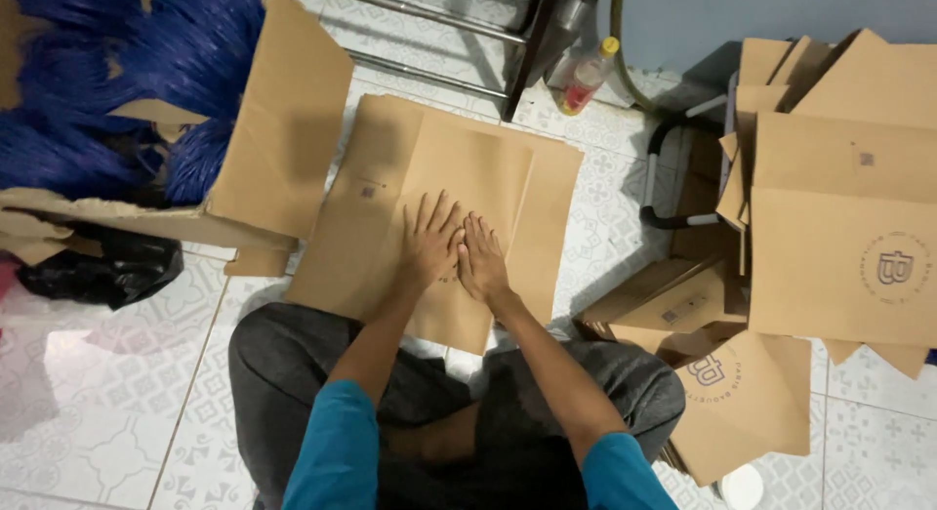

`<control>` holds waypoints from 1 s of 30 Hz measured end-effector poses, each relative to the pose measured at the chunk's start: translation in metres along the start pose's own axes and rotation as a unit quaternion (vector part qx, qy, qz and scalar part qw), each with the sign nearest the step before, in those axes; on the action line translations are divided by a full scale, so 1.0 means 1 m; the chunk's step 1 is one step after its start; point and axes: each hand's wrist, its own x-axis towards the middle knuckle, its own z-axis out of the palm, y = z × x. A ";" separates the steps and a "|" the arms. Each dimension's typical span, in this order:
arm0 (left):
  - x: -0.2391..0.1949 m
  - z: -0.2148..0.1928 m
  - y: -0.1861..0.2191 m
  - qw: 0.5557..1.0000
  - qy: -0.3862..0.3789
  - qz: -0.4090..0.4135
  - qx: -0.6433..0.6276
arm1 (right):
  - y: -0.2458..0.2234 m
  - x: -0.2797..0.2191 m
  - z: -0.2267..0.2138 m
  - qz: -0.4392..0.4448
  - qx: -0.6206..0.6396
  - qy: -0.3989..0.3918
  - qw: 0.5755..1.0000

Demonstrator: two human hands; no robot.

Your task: The person sits on the floor and folds flat brown paper bags into their final shape. They pick up a bag, fold the sides and bottom to create the bag structure, and then place the finished bag onto a stack. This process is repeated for multiple bags.

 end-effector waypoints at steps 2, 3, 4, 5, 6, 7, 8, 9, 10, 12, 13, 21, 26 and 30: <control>-0.003 -0.005 -0.002 1.000 -0.028 0.004 -0.002 | -0.002 -0.006 -0.005 0.039 0.041 -0.001 0.998; -0.003 0.006 0.001 1.000 -0.030 0.004 -0.004 | -0.003 -0.018 -0.013 0.040 0.040 -0.003 0.998; 0.002 0.013 -0.008 0.998 -0.015 0.005 -0.062 | -0.011 -0.017 -0.019 0.027 0.025 0.021 0.999; 0.007 0.020 -0.019 0.993 0.000 0.007 -0.120 | -0.019 -0.016 -0.025 0.014 0.010 0.046 0.999; 0.012 0.020 -0.038 0.993 0.002 0.003 -0.115 | -0.026 -0.014 -0.028 0.008 0.013 0.046 0.999; 0.017 0.021 -0.058 0.968 0.052 -0.005 -0.244 | -0.032 -0.011 -0.031 -0.014 -0.003 0.052 0.999; 0.020 0.024 -0.073 0.922 0.099 -0.010 -0.373 | -0.035 -0.014 -0.034 -0.031 -0.021 0.056 0.998; 0.007 0.002 -0.080 0.923 0.098 -0.011 -0.373 | -0.035 -0.018 -0.028 -0.031 -0.020 0.055 0.998; 0.002 -0.023 -0.091 0.961 0.099 -0.097 -0.241 | -0.035 -0.015 -0.024 -0.038 -0.049 0.067 0.996; -0.010 -0.066 -0.097 0.973 0.097 -0.182 -0.102 | -0.044 -0.007 -0.022 -0.044 -0.078 0.077 0.993; -0.017 -0.083 -0.093 0.950 0.041 -0.262 -0.164 | -0.052 -0.003 -0.023 -0.050 -0.072 0.068 0.994; -0.037 -0.019 -0.100 0.986 -0.063 -0.146 0.046 | -0.150 0.072 -0.007 -0.090 0.137 0.039 0.986; -0.033 -0.003 -0.109 0.988 0.054 -0.129 0.064 | -0.149 0.092 0.016 -0.033 0.210 -0.017 0.977; -0.037 0.013 -0.094 0.985 0.117 -0.113 0.061 | -0.145 0.077 0.009 -0.011 0.141 -0.020 0.990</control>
